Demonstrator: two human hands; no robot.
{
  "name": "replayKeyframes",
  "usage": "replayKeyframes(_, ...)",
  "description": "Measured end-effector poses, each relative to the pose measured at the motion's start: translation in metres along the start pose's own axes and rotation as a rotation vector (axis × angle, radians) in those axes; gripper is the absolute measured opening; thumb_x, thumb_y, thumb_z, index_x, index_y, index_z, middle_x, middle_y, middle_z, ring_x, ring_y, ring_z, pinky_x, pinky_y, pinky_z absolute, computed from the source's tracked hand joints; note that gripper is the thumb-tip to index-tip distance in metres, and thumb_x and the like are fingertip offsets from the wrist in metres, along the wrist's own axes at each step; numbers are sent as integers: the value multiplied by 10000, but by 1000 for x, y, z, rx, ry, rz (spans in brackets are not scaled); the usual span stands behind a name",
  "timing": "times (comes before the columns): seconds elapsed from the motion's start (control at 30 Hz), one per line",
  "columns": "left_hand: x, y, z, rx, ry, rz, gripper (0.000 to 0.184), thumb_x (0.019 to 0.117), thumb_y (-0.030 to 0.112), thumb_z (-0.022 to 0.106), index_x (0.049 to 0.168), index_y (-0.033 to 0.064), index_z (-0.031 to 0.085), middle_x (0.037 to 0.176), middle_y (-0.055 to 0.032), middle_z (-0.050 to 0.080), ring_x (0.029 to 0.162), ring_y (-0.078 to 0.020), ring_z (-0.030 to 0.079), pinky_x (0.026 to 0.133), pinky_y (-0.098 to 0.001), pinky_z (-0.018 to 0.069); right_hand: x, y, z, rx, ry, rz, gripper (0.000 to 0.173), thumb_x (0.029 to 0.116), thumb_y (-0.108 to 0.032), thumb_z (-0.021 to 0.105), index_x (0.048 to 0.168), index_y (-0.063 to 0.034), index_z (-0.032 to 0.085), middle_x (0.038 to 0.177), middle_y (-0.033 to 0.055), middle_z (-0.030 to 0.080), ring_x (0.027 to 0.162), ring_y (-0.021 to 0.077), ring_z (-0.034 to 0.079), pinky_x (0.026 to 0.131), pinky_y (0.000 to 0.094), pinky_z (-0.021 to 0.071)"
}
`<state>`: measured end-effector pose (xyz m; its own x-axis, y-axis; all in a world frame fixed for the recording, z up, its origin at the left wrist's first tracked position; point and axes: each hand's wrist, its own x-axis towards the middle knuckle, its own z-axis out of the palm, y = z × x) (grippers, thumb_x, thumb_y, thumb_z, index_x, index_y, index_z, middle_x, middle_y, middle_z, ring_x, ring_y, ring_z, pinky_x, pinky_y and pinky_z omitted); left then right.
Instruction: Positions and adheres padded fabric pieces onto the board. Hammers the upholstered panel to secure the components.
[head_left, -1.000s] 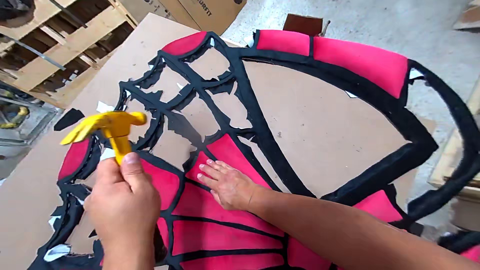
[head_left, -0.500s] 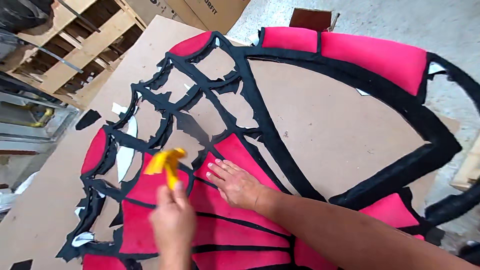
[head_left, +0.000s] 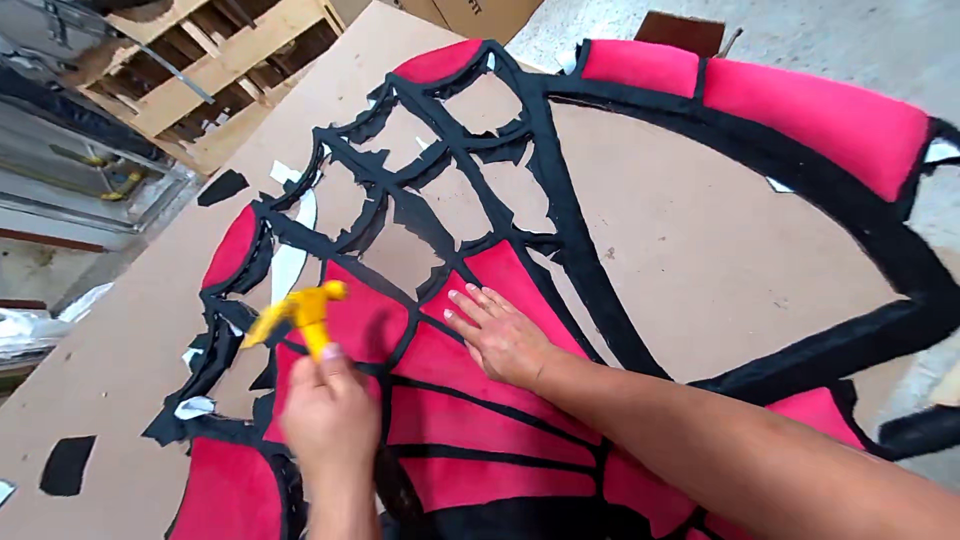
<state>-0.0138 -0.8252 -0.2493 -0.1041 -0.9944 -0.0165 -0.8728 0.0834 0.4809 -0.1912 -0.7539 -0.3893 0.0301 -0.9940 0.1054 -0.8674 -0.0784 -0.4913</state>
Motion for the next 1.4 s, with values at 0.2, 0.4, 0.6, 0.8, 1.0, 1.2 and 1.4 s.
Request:
replayKeyframes(0.2, -8, 5, 52, 234, -134, -74, 486, 1119, 369, 378, 1172, -59, 601, 893, -261, 687, 872, -430, 711, 799, -620, 557, 1, -5, 1, -37, -29, -2, 538, 1006, -262, 536, 1536, -186, 496, 1657, 113, 349, 1548, 340, 271, 1268, 502, 229)
replayKeyframes(0.4, 3, 11, 1, -75, 76, 7, 508, 1118, 404, 300, 1103, -17, 584, 698, -108, 562, 547, -251, 580, 513, -488, 521, -1, -5, -1, -63, -52, 2, 527, 1011, -270, 513, 1534, -200, 500, 1665, 98, 336, 1555, 335, 251, 1271, 499, 226)
replayKeyframes(0.6, 3, 6, 34, 178, -267, -49, 507, 1114, 397, 384, 1160, -43, 633, 893, -264, 673, 858, -446, 680, 778, -659, 534, -2, -3, 0, -58, -49, -2, 514, 1022, -276, 488, 1530, -208, 511, 1665, 94, 339, 1556, 319, 258, 1275, 489, 212)
replayKeyframes(0.8, -10, 4, 41, 131, -30, -47, 519, 1124, 372, 323, 1194, -78, 573, 877, -266, 659, 828, -429, 685, 752, -621, 547, -1, 0, 2, -27, 2, -22, 499, 1030, -289, 446, 1517, -223, 530, 1639, 88, 391, 1540, 303, 305, 1268, 480, 237)
replayKeyframes(1.0, -23, 3, 38, 203, -234, -62, 515, 1119, 406, 370, 1132, -47, 616, 926, -293, 668, 907, -486, 668, 800, -681, 507, 8, 25, -48, 102, -220, -77, 443, 1099, -279, 353, 1461, -188, 593, 1580, 5, 491, 1509, 222, 376, 1274, 502, 196)
replayKeyframes(1.2, -100, -19, 58, 137, -234, 152, 436, 1101, 362, 427, 1069, -12, 648, 716, -171, 642, 679, -356, 667, 646, -581, 542, -154, 15, -55, 48, -86, 28, 603, 1067, -502, 403, 1540, -138, 486, 1653, 20, 377, 1572, 202, 227, 1286, 532, 176)
replayKeyframes(1.4, -113, 28, 11, -121, -50, 346, 441, 1110, 306, 366, 1067, -75, 583, 663, -35, 547, 516, -110, 546, 478, -331, 500, -195, -2, -36, -32, -43, -32, 501, 1110, -325, 315, 1509, -99, 517, 1631, 22, 416, 1543, 170, 304, 1276, 482, 230)
